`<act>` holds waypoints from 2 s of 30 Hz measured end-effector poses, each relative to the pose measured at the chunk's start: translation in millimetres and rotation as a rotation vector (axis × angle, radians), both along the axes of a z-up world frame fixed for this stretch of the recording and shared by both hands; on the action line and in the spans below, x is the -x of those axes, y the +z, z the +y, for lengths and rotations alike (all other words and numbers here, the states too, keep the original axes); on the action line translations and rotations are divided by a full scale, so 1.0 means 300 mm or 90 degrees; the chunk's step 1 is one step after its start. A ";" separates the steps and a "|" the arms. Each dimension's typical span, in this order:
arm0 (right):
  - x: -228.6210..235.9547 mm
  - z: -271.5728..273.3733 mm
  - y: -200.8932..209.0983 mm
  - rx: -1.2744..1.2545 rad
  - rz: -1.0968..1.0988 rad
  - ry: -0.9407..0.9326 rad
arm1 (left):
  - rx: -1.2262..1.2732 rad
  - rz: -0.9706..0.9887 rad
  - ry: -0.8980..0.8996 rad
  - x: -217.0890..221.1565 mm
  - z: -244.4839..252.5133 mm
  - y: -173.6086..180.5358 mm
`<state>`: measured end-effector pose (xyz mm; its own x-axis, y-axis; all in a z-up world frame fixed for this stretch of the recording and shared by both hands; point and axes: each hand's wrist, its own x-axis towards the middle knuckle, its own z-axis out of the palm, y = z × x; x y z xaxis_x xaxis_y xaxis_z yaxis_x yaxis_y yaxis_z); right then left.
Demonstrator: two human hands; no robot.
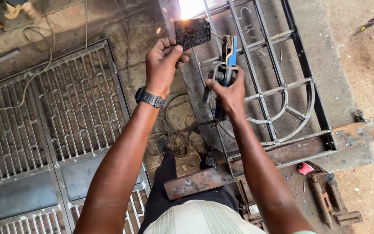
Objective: The person arc-welds joints on metal window grille frames laid on a workbench, holding a welding electrode holder in one hand and a slag shield in the other while sparks fly. Between welds they chip slag off the welds, reposition the electrode, and flip and turn the grille frames over to weld other sides.
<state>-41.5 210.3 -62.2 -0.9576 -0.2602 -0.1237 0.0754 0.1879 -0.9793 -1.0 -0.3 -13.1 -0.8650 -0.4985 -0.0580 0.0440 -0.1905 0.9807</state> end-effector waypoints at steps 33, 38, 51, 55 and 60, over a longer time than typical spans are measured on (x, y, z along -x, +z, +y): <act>0.031 0.025 -0.095 0.112 -0.122 -0.017 | -0.012 -0.025 0.001 0.018 -0.032 -0.025; 0.074 0.009 -0.017 0.218 -0.158 -0.013 | -0.057 -0.021 0.029 0.039 -0.067 -0.026; 0.408 -0.289 0.110 0.142 0.032 -0.010 | -0.184 0.119 0.353 0.023 -0.337 0.087; 0.448 -0.335 0.001 0.080 0.066 -0.006 | -0.199 0.103 0.404 0.020 -0.318 0.139; 0.463 -0.363 -0.004 0.072 0.098 0.002 | -0.136 0.105 0.427 0.042 -0.248 0.198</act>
<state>-180.3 101.5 -63.5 -0.9623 -0.2665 0.0542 -0.0770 0.0760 -0.9941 -13.6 -74.7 46.3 -0.3829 -0.9175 -0.1081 0.3628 -0.2569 0.8958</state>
